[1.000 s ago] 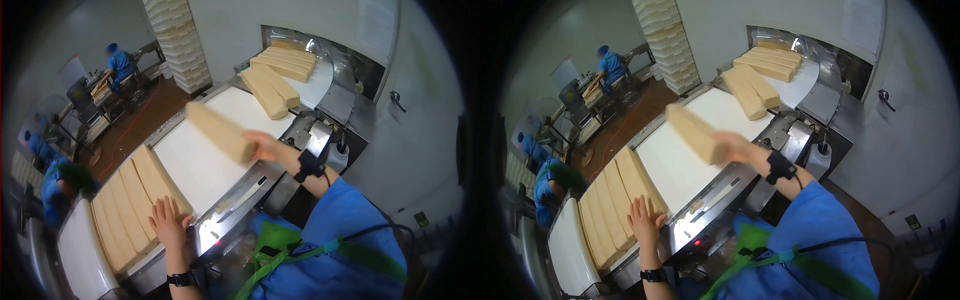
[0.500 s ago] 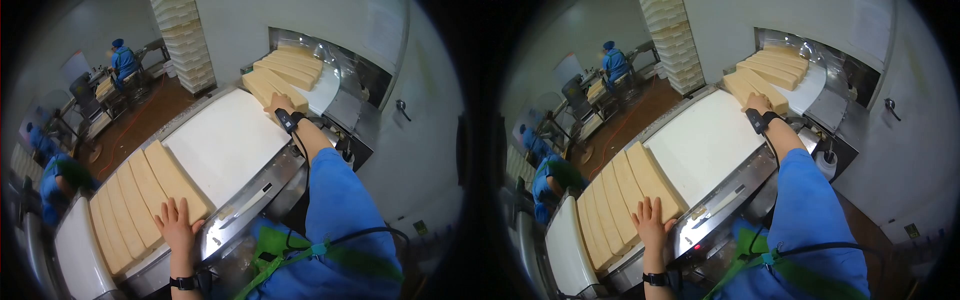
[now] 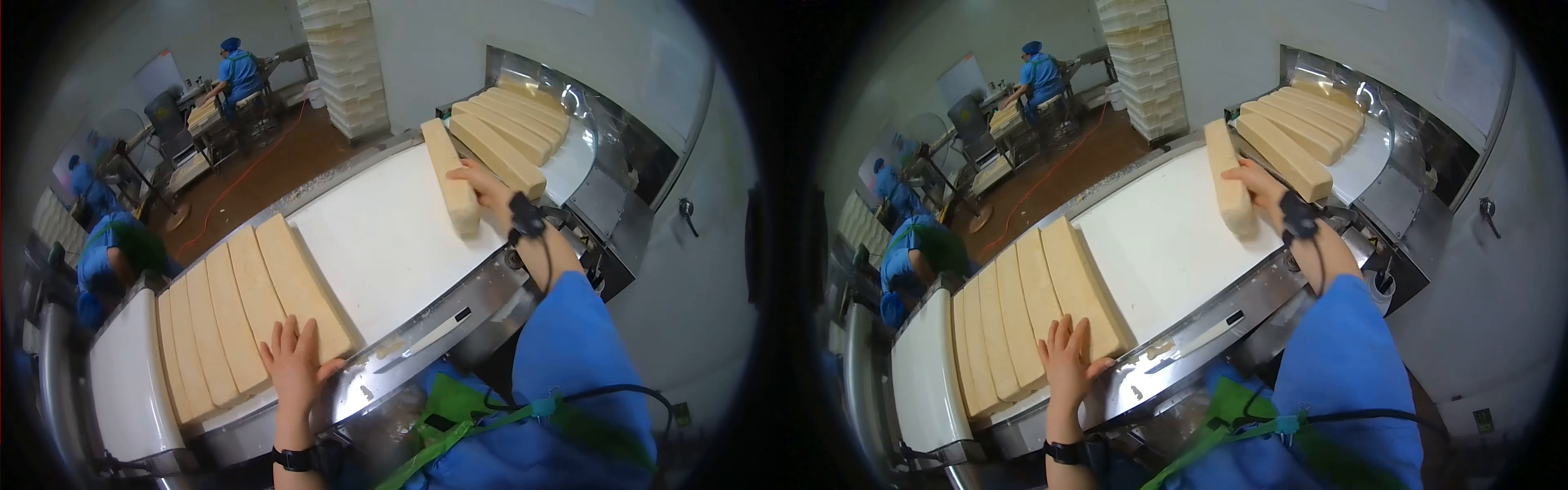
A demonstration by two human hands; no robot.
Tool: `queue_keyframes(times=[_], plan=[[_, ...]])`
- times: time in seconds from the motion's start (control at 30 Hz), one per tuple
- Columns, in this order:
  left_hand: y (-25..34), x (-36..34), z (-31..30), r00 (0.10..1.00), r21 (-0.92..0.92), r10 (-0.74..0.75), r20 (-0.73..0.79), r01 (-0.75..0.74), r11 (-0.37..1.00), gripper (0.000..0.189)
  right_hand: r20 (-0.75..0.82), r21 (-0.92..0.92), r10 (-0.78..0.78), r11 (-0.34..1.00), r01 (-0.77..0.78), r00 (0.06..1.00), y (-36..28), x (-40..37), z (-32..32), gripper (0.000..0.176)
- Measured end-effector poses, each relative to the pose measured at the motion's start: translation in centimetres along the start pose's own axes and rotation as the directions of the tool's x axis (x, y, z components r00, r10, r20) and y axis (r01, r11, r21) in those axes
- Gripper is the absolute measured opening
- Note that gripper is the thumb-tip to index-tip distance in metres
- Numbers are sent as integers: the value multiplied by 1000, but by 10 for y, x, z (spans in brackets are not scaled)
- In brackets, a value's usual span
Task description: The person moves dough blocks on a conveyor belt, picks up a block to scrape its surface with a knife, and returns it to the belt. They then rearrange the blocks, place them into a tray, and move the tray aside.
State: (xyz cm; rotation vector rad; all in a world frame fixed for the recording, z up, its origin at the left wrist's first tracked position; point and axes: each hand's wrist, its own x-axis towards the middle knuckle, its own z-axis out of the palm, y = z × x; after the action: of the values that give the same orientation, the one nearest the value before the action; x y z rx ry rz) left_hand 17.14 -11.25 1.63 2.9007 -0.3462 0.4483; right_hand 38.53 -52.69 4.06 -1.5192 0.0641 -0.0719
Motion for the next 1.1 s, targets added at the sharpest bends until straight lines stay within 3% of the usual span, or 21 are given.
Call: queue_keyframes(times=[0.03, 0.07, 0.17, 0.23, 0.3, 0.33, 0.4, 0.47, 0.5, 0.57, 0.6, 0.77, 0.83, 0.97, 1.0, 1.07, 1.1], plan=[[-3, -1, -1, 1000, -21, 4, -1, -4, 1000, 80, 183, 271, 152, 942, -198, 971, 0, -11, -7, 42], [-5, 2, 0, 1000, -141, -17, -18, 15, 990, 78, 247, 427, 206, 854, -297, 947, 4, -26, -6, 39], [-5, 7, -3, 996, -500, -77, -39, 48, 865, 70, 546, 622, 77, 630, -465, 835, 8, -84, 34, 50], [8, 11, 3, 993, -797, -113, 14, 80, 599, 70, 658, 621, 10, 558, -550, 753, -7, -125, 76, 57], [27, 14, -7, 990, -956, -118, 83, 112, 270, 72, 707, 620, -22, 501, -604, 707, -27, -168, 118, 61], [37, 16, -17, 988, -986, -97, 118, 128, 102, 73, 765, 572, -50, 510, -642, 642, -23, -174, 128, 61], [40, 17, -16, 989, -925, -75, 130, 94, -369, 73, 863, 467, -105, 543, -698, 495, -16, -187, 146, 62], [31, 18, -16, 985, -864, -97, 144, 78, -497, 69, 860, 373, 36, 637, -675, 509, 10, -191, 159, 63], [30, 14, -22, 988, -868, -95, 124, 62, -493, 66, 857, 416, -86, 698, -583, 508, 0, -200, 175, 65], [21, 0, -20, 997, -843, -72, 38, -7, -538, 56, 865, 325, -48, 811, -486, 499, -11, -213, 189, 66], [20, -5, -20, 991, -838, -130, 41, -37, -544, 54, 864, 282, -36, 862, -422, 502, -14, -215, 194, 66], [9, -24, -14, 934, -838, -340, 112, -95, -537, 49, 868, 132, 89, 907, -400, 489, -18, -220, 207, 68], [3, -29, -13, 951, -799, -291, 107, -92, -595, 52, 866, 91, 101, 931, -354, 490, -21, -224, 205, 68], [6, -32, -10, 984, -570, -174, -42, -166, -805, 53, 895, 157, -103, 983, -92, 434, -29, -237, 199, 59], [-1, -29, -9, 992, -549, -114, -55, -125, -826, 54, 900, 196, -170, 980, -24, 402, -30, -243, 198, 56], [-19, -24, -6, 997, -509, 0, -80, -41, -860, 56, 921, 138, -165, 985, 101, 352, -35, -256, 194, 52], [-4, -28, -32, 995, -460, -46, 83, -3, -888, 60, 930, 140, -212, 960, 244, 300, -38, -259, 194, 52]])
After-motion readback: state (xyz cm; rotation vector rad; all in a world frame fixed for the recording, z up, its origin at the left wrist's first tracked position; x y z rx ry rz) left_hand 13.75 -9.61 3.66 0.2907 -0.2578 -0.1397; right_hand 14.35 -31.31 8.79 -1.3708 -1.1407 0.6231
